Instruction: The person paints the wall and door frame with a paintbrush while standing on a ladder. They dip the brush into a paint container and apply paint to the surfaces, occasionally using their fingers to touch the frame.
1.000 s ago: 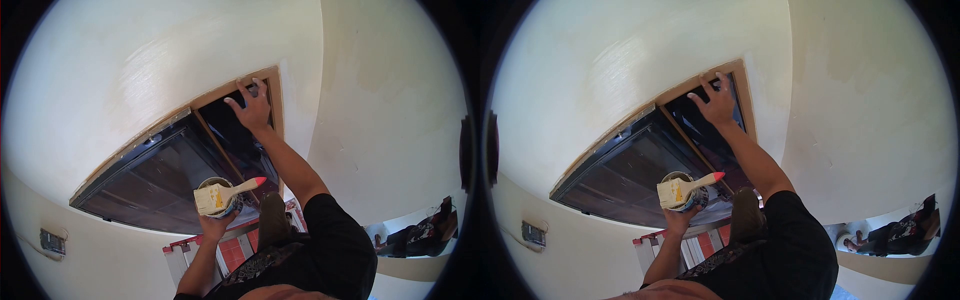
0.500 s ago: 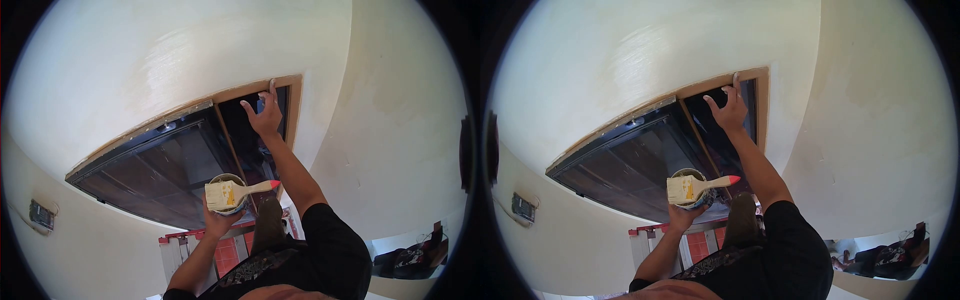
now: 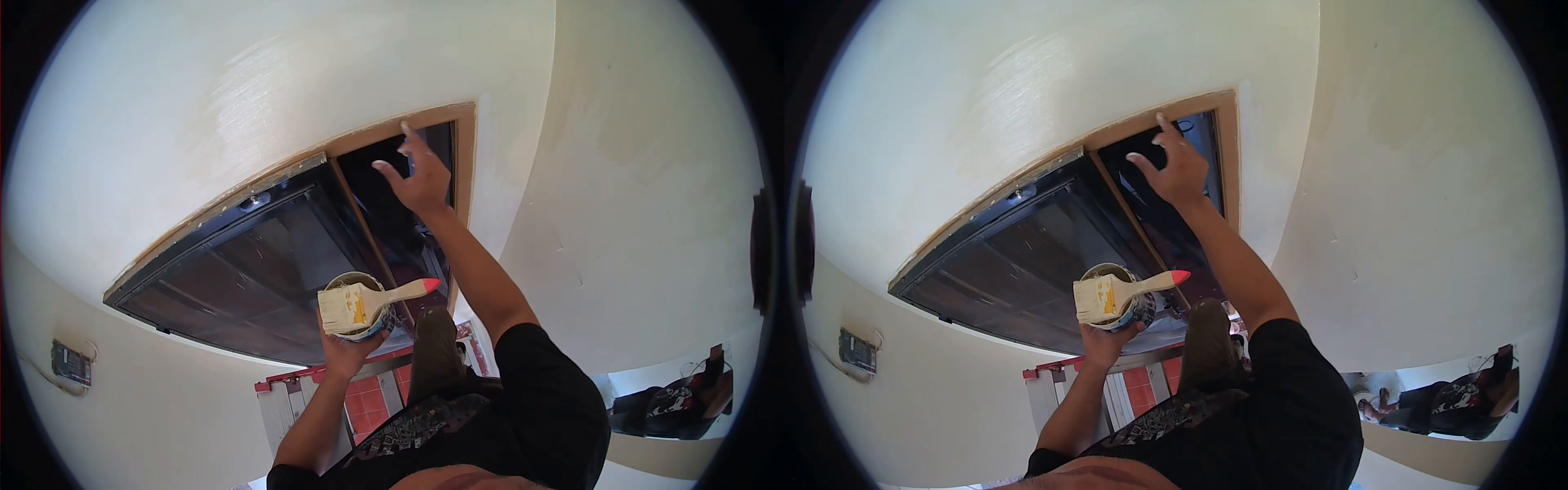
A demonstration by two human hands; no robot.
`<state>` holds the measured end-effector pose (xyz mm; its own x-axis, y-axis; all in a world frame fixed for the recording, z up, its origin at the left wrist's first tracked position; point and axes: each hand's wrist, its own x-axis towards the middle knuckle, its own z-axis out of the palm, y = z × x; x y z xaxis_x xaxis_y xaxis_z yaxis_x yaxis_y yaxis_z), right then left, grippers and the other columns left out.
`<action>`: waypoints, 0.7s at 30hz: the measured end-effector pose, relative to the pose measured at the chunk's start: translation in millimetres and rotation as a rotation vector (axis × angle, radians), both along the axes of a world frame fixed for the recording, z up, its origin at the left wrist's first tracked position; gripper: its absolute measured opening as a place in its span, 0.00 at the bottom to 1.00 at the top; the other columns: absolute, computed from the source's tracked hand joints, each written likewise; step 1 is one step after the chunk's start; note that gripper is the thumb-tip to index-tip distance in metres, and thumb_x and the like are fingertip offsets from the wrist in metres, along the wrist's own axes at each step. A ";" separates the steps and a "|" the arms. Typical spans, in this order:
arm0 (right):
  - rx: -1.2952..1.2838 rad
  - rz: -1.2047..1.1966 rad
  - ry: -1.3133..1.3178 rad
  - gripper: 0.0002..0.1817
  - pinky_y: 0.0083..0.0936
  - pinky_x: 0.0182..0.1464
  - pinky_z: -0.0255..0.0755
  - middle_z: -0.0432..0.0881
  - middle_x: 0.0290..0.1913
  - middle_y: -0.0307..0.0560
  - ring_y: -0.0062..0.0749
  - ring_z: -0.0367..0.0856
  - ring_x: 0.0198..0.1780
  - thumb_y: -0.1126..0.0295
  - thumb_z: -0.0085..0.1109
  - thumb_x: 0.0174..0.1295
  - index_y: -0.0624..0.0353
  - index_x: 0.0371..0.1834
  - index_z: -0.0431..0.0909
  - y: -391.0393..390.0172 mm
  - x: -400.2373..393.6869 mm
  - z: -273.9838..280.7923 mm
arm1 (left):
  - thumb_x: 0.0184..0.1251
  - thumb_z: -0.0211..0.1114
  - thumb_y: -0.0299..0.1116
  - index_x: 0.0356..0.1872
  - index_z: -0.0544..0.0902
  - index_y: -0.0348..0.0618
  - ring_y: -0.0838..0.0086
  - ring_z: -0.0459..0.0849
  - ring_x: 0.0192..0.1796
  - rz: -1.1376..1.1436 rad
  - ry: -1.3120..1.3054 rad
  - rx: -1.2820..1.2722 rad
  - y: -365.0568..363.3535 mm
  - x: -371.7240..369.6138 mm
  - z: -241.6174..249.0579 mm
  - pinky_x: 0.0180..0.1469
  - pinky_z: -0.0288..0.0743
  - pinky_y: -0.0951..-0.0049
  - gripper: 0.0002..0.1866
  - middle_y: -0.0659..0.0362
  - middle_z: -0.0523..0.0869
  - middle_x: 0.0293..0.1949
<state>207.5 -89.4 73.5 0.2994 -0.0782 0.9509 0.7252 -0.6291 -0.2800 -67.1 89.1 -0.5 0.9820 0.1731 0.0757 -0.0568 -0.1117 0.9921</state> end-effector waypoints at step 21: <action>-0.114 0.600 2.047 0.22 0.39 0.55 0.81 0.91 0.55 0.44 0.37 0.87 0.49 0.54 0.63 0.70 0.49 0.62 0.88 -221.0 -163.4 -313.8 | 0.41 0.90 0.24 0.76 0.57 0.38 0.63 0.79 0.71 0.003 -0.194 -0.089 -1.6 6.5 -4.9 0.75 0.74 0.61 0.60 0.50 0.78 0.67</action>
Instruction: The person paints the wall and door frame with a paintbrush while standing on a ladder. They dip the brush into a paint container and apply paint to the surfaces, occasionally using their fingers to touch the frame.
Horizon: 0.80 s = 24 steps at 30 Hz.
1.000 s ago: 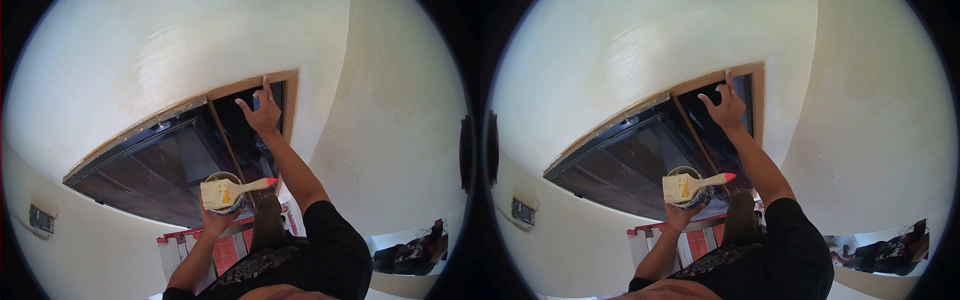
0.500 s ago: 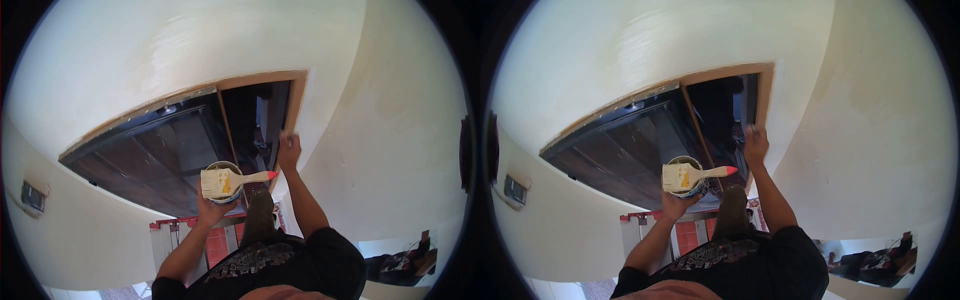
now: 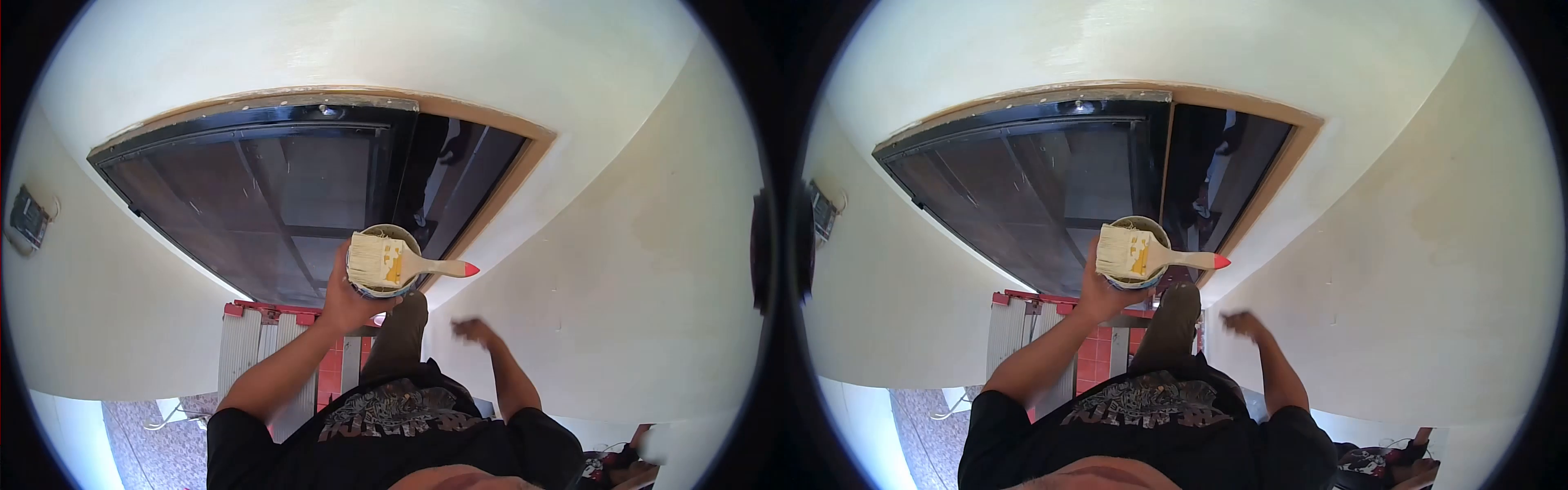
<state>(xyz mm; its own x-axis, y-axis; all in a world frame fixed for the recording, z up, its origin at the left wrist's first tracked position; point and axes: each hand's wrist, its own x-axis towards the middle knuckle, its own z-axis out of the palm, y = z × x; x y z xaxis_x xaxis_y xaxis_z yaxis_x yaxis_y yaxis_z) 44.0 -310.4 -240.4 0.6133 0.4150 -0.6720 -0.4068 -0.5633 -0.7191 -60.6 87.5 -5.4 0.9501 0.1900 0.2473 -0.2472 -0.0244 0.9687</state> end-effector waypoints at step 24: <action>0.326 -0.818 -1.769 0.29 0.36 0.35 0.73 0.78 0.26 0.47 0.42 0.76 0.28 0.53 0.89 0.43 0.59 0.25 0.74 232.8 204.1 361.8 | 0.46 0.88 0.22 0.74 0.54 0.39 0.61 0.83 0.68 -0.055 -0.054 -0.041 -3.0 -3.3 10.1 0.72 0.78 0.59 0.58 0.47 0.81 0.65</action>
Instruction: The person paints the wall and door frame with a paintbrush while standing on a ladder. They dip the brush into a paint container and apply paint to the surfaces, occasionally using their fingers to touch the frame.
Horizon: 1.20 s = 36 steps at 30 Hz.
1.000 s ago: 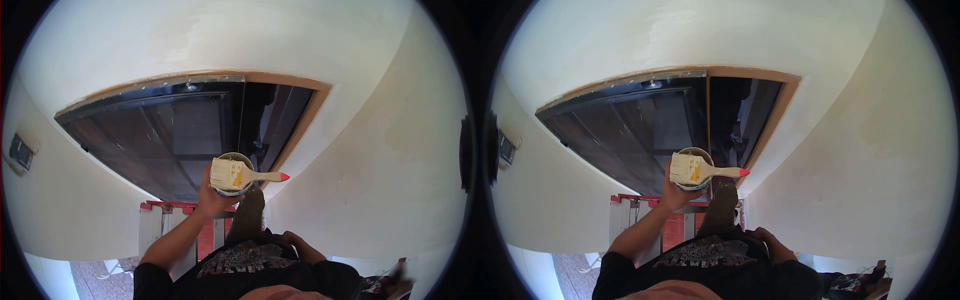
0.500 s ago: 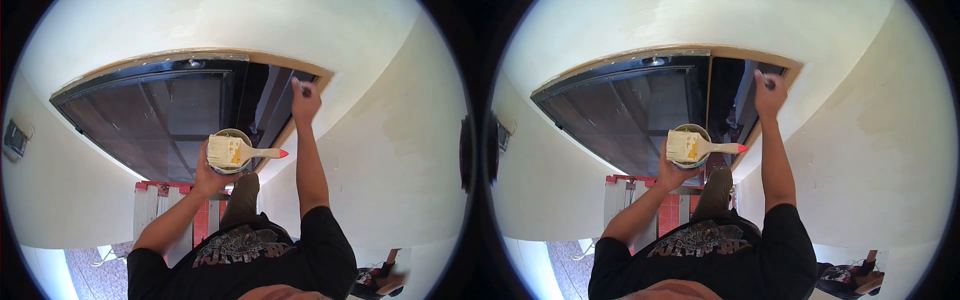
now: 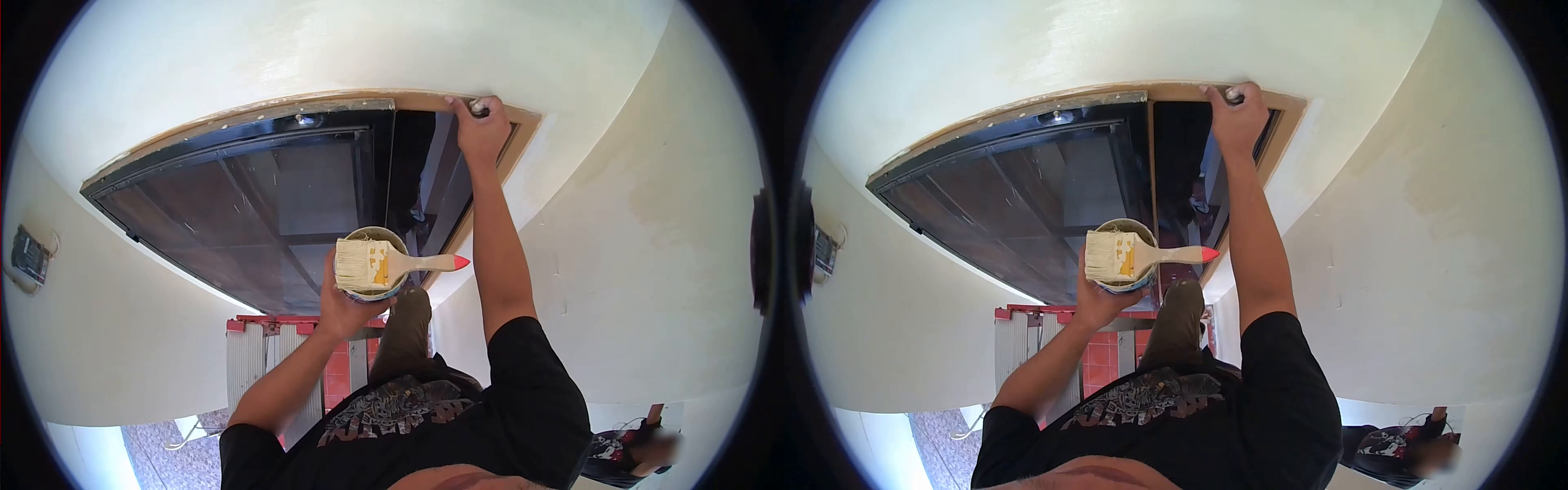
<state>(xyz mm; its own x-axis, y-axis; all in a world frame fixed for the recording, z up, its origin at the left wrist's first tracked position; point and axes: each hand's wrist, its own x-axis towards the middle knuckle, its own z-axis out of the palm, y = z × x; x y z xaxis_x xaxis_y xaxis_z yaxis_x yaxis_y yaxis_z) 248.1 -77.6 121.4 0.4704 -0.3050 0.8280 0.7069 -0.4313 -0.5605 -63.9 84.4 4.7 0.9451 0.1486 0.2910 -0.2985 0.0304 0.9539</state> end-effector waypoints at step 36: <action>0.579 0.418 0.103 0.13 0.24 0.44 0.81 0.87 0.36 0.46 0.25 0.84 0.35 0.73 0.77 0.64 0.60 0.33 0.78 -15.8 11.0 -17.9 | 0.43 0.89 0.24 0.77 0.52 0.38 0.62 0.81 0.70 0.070 0.038 0.050 -3.4 -1.5 3.9 0.75 0.75 0.60 0.62 0.48 0.79 0.67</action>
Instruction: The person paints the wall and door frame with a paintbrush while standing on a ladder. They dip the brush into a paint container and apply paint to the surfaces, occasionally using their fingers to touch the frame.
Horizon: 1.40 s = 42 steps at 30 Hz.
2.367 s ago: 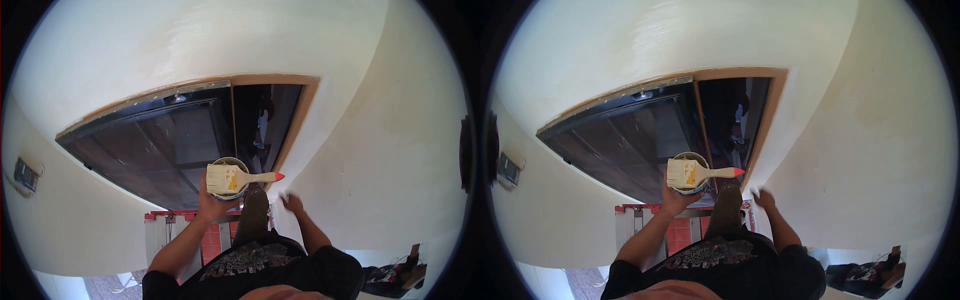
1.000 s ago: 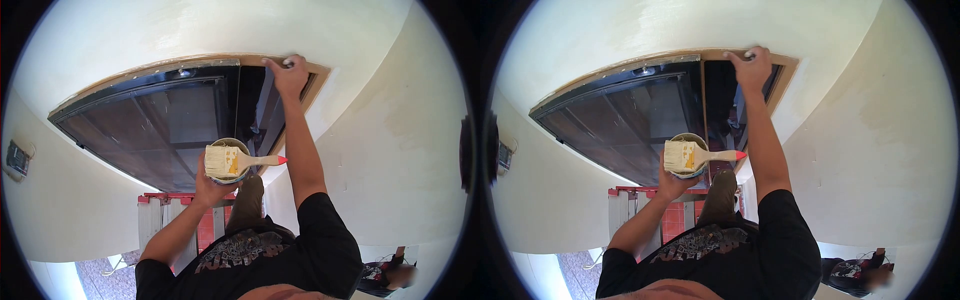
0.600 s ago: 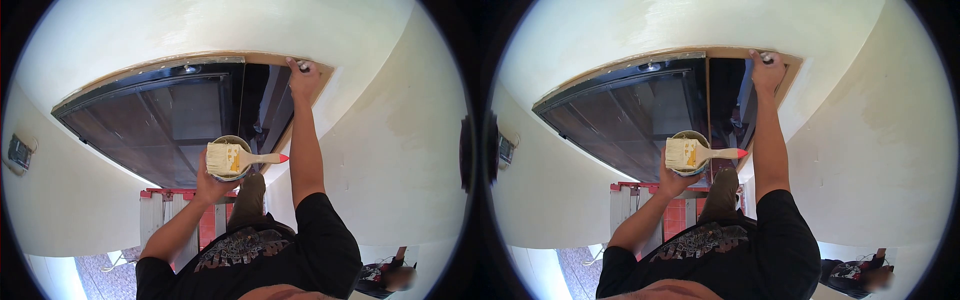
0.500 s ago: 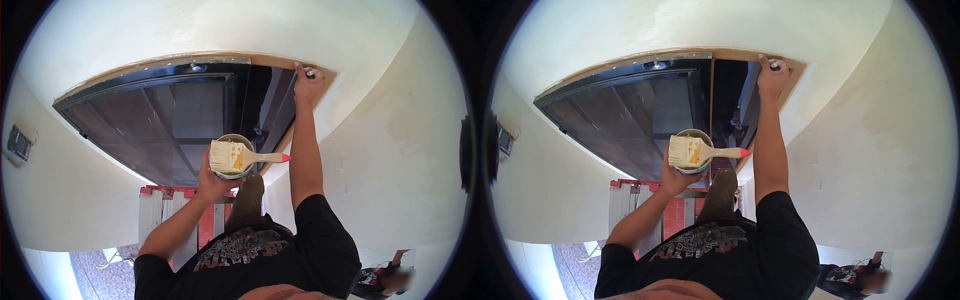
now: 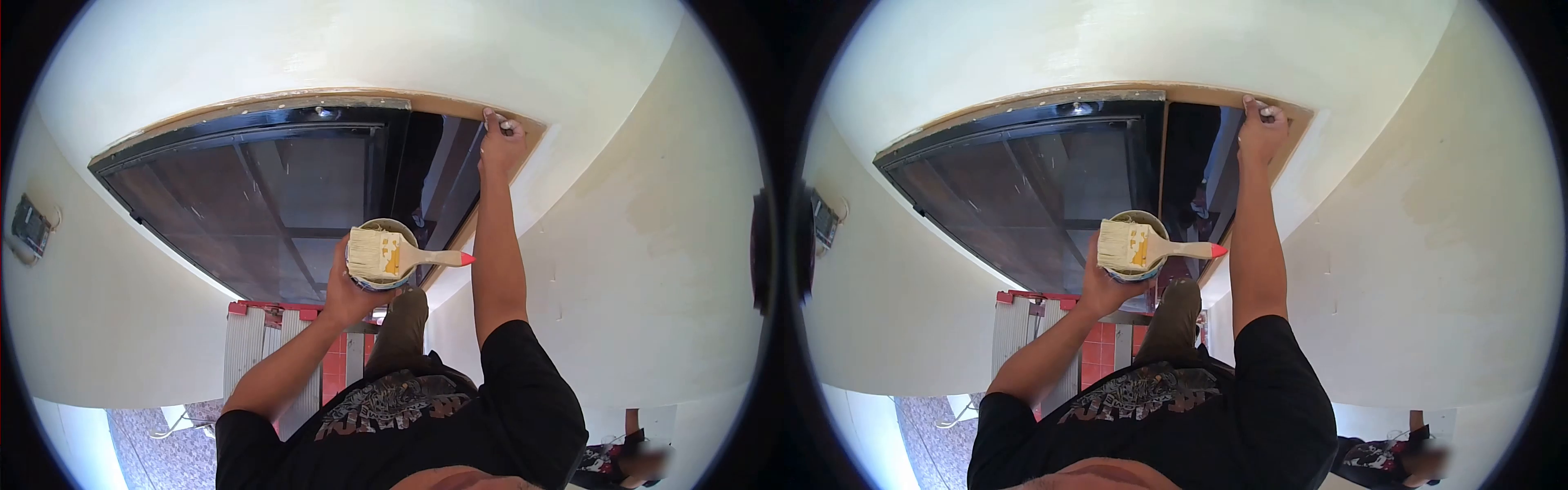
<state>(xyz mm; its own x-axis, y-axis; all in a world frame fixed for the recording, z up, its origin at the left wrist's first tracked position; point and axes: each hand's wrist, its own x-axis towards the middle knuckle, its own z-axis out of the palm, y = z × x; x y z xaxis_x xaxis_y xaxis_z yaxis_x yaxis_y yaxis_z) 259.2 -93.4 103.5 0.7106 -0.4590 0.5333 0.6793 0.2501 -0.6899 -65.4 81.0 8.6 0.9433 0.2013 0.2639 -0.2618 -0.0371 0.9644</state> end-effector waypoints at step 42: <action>-0.537 1.059 0.581 0.67 0.38 0.59 0.76 0.70 0.72 0.46 0.40 0.75 0.67 0.38 0.83 0.49 0.49 0.87 0.48 -69.7 -266.0 -107.1 | 0.32 0.91 0.35 0.74 0.69 0.48 0.50 0.77 0.69 0.079 -0.199 0.192 11.2 10.4 -25.3 0.73 0.72 0.54 0.59 0.51 0.79 0.65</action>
